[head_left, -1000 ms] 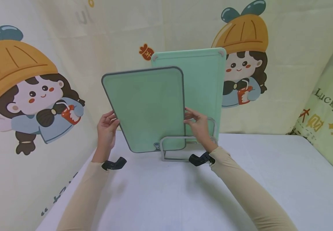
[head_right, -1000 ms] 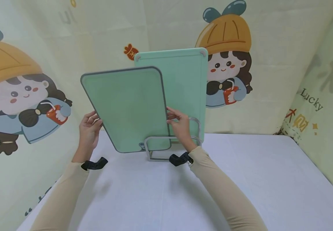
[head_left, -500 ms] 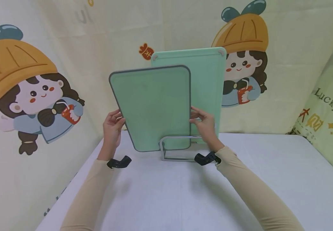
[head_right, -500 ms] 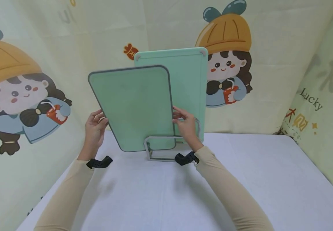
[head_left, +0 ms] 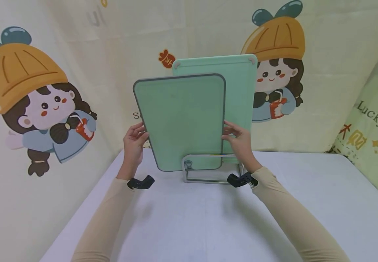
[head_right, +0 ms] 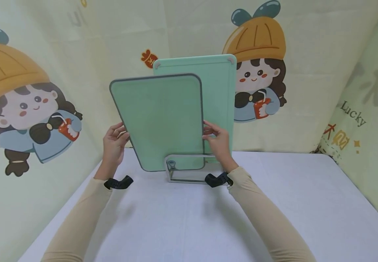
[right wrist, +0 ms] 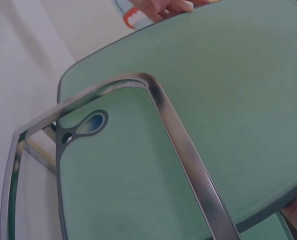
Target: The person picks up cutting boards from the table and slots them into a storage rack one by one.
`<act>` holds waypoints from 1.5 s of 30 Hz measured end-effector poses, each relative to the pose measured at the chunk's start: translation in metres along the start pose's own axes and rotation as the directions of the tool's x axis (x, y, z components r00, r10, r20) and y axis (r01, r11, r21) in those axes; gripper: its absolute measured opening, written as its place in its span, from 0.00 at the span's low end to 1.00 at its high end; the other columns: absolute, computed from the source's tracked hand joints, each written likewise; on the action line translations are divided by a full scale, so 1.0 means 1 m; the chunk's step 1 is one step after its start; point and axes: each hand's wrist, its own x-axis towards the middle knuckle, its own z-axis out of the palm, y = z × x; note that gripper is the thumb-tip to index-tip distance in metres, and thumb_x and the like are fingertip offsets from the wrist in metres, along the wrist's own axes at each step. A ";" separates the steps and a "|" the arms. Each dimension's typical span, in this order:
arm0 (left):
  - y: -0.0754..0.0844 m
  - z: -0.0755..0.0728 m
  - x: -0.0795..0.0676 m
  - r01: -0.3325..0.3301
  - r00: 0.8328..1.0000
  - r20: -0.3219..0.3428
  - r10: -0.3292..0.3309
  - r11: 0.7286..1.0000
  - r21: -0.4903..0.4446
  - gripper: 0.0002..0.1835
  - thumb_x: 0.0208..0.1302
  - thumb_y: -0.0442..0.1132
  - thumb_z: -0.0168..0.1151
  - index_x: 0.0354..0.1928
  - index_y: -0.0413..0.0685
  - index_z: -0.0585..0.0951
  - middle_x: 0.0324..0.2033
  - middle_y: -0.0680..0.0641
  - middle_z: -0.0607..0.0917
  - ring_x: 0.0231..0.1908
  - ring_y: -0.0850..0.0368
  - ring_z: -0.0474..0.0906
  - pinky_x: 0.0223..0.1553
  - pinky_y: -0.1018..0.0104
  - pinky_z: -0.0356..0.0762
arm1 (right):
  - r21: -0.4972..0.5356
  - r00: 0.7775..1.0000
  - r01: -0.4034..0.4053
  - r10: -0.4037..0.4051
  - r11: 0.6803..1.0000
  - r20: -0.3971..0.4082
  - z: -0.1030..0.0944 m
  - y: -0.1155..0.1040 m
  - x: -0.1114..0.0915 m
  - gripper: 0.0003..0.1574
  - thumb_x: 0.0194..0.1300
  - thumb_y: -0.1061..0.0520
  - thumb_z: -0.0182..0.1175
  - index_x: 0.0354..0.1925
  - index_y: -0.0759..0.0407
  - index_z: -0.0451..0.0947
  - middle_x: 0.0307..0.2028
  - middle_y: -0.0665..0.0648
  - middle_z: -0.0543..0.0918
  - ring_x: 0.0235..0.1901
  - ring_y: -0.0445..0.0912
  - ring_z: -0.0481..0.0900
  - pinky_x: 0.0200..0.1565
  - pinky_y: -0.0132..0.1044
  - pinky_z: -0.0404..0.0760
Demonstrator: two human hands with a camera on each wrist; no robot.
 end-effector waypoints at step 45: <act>-0.020 0.054 -0.004 0.024 0.990 0.137 -0.032 0.998 0.061 0.18 0.58 0.25 0.60 0.41 0.60 0.80 0.35 0.57 0.84 0.36 0.62 0.78 0.39 0.75 0.78 | -0.053 0.999 -0.017 0.019 0.998 0.045 -0.073 -0.002 -0.002 0.27 0.57 0.72 0.60 0.56 0.65 0.73 0.31 0.40 0.79 0.34 0.35 0.79 0.38 0.23 0.81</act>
